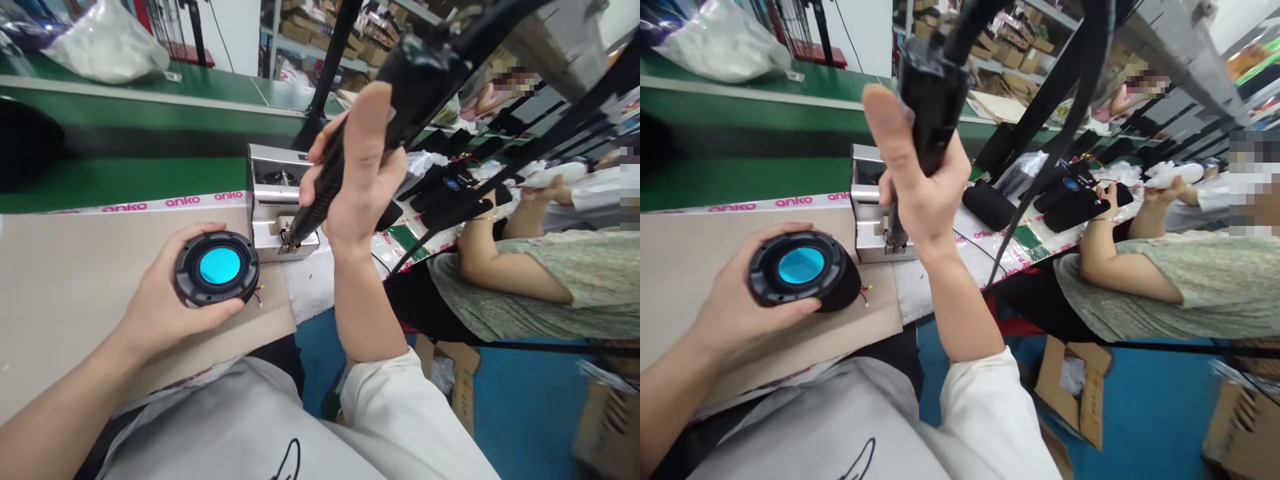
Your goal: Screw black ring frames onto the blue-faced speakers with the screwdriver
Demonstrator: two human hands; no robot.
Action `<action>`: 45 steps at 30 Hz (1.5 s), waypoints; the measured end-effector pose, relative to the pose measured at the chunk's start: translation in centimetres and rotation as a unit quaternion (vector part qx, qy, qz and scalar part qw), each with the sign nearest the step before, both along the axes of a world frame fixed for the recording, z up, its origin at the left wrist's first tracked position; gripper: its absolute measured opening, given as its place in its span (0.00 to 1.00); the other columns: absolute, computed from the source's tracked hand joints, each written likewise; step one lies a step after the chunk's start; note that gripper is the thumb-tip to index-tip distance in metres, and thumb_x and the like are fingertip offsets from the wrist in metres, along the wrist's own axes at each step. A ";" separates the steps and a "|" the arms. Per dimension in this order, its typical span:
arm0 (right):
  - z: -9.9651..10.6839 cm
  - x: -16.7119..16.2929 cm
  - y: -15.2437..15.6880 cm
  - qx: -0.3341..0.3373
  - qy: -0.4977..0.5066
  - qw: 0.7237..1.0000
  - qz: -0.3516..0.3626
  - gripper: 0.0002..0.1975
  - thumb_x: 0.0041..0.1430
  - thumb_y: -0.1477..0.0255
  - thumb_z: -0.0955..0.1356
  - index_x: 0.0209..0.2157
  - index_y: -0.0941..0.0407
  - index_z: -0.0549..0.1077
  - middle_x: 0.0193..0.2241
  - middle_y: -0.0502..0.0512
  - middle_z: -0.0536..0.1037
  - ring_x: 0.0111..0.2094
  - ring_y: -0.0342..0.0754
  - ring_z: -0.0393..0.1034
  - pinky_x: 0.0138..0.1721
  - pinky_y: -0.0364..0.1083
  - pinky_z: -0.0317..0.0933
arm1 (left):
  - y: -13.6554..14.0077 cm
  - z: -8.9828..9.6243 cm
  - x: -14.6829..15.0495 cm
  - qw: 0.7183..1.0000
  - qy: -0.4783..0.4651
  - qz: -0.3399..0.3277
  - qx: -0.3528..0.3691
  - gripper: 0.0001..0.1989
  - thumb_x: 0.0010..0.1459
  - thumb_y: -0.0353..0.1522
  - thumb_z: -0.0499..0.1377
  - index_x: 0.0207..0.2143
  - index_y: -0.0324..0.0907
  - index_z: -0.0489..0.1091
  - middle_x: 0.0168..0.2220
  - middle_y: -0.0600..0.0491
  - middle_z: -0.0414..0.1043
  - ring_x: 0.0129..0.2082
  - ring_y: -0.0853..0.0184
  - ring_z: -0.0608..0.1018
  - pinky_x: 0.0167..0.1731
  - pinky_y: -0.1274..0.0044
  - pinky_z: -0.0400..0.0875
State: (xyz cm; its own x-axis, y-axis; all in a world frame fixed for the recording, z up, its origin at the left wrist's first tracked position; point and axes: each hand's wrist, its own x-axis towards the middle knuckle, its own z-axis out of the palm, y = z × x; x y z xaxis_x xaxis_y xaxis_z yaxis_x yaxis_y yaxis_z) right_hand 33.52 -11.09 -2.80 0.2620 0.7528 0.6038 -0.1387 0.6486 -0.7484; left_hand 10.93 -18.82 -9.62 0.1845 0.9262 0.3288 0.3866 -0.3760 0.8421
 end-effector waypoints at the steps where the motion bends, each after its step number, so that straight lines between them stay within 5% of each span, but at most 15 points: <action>1: 0.1 -0.2 -0.1 -0.010 -0.007 1.000 0.014 0.30 0.57 0.39 0.77 0.35 0.50 0.72 0.29 0.46 0.74 0.17 0.40 0.65 0.16 0.47 0.52 | 0.0 -0.1 -0.1 1.000 0.002 -0.001 0.004 0.42 0.45 0.43 0.77 0.62 0.44 0.71 0.62 0.44 0.79 0.59 0.50 0.84 0.58 0.64 0.81; 8: 0.3 -1.1 -0.7 -0.058 -0.045 0.995 0.069 0.26 0.55 0.53 0.83 0.35 0.51 0.68 0.28 0.42 0.72 0.19 0.40 0.66 0.19 0.44 0.61 | -0.1 -0.5 -0.3 1.000 0.000 -0.012 0.015 0.45 0.45 0.41 0.78 0.65 0.44 0.69 0.63 0.45 0.78 0.60 0.53 0.83 0.60 0.68 0.78; 17: -0.9 -1.1 -0.6 -0.049 -0.007 0.999 0.018 0.29 0.58 0.44 0.78 0.32 0.51 0.65 0.19 0.41 0.66 0.14 0.40 0.60 0.13 0.45 0.52 | -0.1 -0.4 -0.2 0.999 -0.021 -0.026 0.005 0.44 0.46 0.40 0.78 0.64 0.42 0.69 0.63 0.43 0.78 0.59 0.53 0.83 0.59 0.67 0.80; 24: -0.8 -0.5 -1.5 -0.114 0.012 0.990 0.081 0.30 0.57 0.42 0.78 0.31 0.51 0.66 0.16 0.41 0.68 0.11 0.43 0.60 0.10 0.45 0.53 | -0.1 -0.2 -0.1 0.999 -0.020 -0.030 0.011 0.42 0.47 0.41 0.77 0.62 0.44 0.68 0.62 0.44 0.78 0.59 0.49 0.82 0.58 0.63 0.82; 30: 1.3 -0.4 -1.6 0.003 0.007 1.000 0.010 0.25 0.58 0.45 0.78 0.34 0.49 0.69 0.19 0.42 0.67 0.14 0.42 0.61 0.13 0.47 0.54 | -0.3 -0.2 -0.1 0.999 -0.024 -0.031 -0.005 0.42 0.47 0.42 0.76 0.63 0.46 0.68 0.61 0.46 0.78 0.60 0.49 0.82 0.59 0.62 0.82; 40: -1.2 -1.1 -0.4 -0.054 0.009 0.998 0.003 0.30 0.53 0.44 0.80 0.32 0.50 0.65 0.18 0.40 0.69 0.13 0.42 0.59 0.12 0.46 0.51 | -0.2 -0.2 -0.1 0.999 -0.024 -0.034 -0.007 0.42 0.47 0.42 0.77 0.62 0.47 0.67 0.61 0.45 0.77 0.59 0.49 0.82 0.57 0.62 0.83; 45: 0.6 -0.7 -2.3 -0.090 0.022 0.994 0.054 0.24 0.59 0.50 0.79 0.31 0.50 0.68 0.17 0.42 0.67 0.13 0.43 0.58 0.12 0.46 0.53 | -0.3 -0.1 -0.1 0.999 -0.030 -0.032 -0.024 0.42 0.46 0.41 0.77 0.62 0.47 0.67 0.61 0.46 0.77 0.60 0.48 0.82 0.56 0.62 0.83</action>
State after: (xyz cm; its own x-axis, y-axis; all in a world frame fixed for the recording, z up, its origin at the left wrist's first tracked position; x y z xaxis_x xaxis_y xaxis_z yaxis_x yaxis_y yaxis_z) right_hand 32.87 -13.43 -2.25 0.1978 0.8729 0.4460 -0.2350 0.4840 -0.8429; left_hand 10.88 -19.09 -9.67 0.2260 0.9279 0.2965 0.3118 -0.3572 0.8804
